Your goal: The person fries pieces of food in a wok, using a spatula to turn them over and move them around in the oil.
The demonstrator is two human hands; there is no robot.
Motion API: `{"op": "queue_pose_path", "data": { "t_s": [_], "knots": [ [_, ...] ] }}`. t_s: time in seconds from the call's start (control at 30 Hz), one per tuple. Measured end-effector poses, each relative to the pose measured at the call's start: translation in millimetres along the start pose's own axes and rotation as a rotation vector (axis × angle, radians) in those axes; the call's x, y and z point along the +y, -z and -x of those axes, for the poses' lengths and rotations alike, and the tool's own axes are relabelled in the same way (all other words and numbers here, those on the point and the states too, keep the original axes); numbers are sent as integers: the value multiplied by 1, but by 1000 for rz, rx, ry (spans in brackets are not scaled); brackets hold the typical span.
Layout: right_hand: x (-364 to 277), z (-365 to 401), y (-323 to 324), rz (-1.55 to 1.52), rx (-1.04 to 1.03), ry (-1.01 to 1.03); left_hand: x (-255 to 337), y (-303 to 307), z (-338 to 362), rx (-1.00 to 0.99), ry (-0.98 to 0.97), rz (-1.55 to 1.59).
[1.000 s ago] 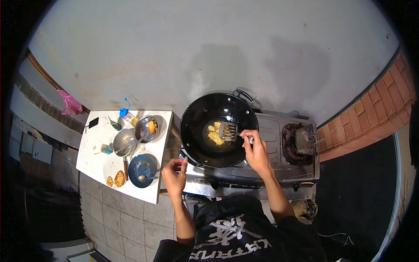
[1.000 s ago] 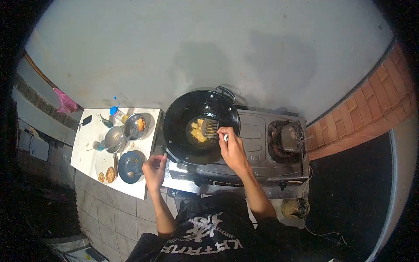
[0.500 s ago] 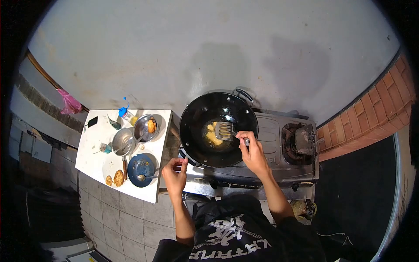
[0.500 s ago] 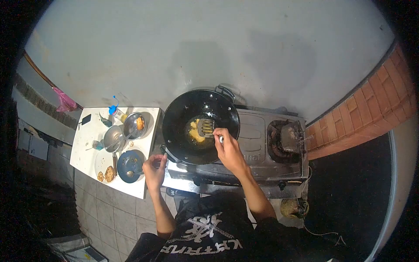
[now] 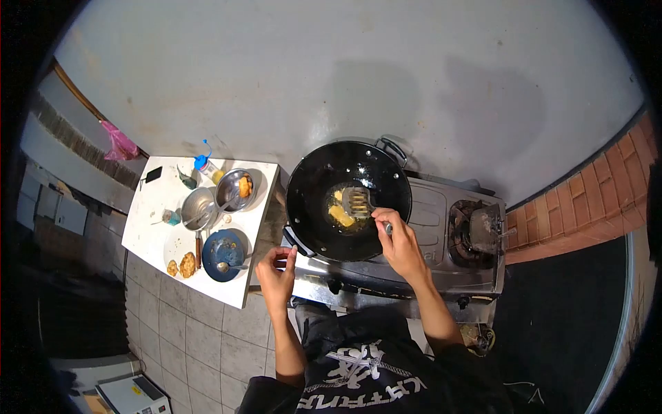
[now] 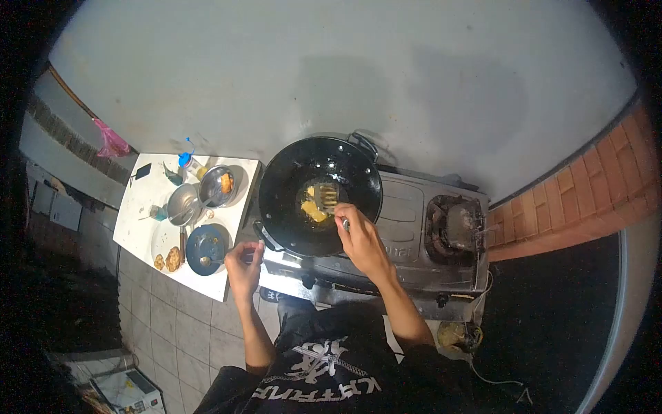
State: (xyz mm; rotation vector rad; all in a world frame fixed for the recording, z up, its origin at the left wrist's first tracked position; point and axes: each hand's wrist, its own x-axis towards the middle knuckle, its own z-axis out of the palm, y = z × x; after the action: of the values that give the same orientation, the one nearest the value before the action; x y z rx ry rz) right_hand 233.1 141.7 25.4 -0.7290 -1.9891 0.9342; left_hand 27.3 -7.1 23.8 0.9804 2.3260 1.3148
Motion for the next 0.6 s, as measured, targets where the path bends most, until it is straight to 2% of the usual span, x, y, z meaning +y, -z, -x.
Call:
{"op": "queue_pose_path", "data": {
  "t_s": [0.3,0.5,0.6],
  "knots": [
    [7,2,14,12,29,35,3,-4,17,56,33,33],
    [14,4,6,6,43,49,2,-6,22,71,-23,3],
    [16,3,1,-19,78,11,-2,-2,18,45,41,23]
  ]
}}
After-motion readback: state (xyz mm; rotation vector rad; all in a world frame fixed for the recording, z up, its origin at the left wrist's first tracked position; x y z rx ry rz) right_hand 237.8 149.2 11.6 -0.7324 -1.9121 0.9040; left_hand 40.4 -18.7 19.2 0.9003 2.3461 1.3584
